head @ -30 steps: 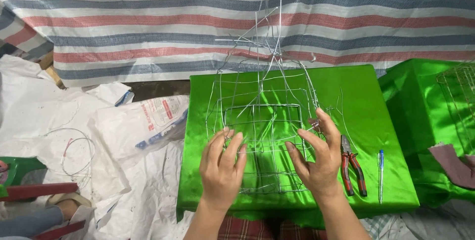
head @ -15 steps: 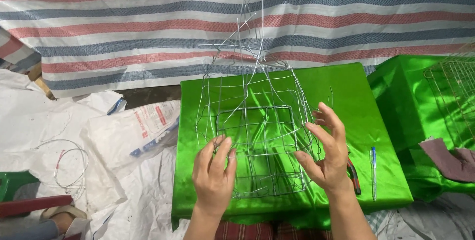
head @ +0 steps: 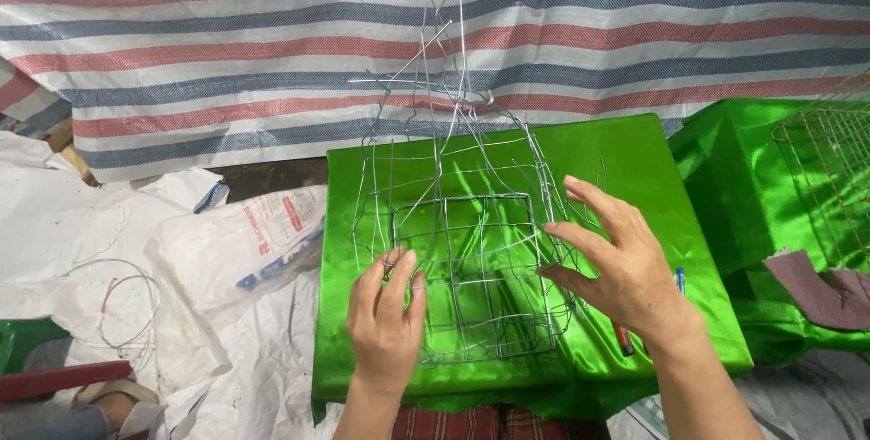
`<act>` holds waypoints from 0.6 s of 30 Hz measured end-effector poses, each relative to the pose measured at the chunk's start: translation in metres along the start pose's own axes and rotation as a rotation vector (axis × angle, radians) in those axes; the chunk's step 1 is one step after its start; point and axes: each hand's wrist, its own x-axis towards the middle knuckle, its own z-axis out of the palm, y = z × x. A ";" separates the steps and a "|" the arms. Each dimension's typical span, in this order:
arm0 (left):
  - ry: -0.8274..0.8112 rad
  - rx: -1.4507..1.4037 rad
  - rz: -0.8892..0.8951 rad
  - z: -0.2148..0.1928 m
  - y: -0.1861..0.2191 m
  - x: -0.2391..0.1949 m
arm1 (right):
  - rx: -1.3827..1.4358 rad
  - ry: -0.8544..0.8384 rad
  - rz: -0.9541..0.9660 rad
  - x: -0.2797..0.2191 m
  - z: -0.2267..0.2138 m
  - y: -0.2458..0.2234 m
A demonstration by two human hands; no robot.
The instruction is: Assembling a wire cage by manually bending and intertwining thin metal wires.
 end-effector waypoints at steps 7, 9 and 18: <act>0.007 0.000 0.007 -0.001 -0.001 0.000 | -0.085 -0.011 -0.063 0.005 -0.002 0.003; 0.004 -0.001 0.001 -0.001 -0.001 -0.001 | -0.087 -0.023 -0.073 0.008 -0.005 0.002; 0.021 -0.017 0.010 0.003 -0.001 -0.004 | -0.105 -0.043 -0.082 0.007 -0.007 0.004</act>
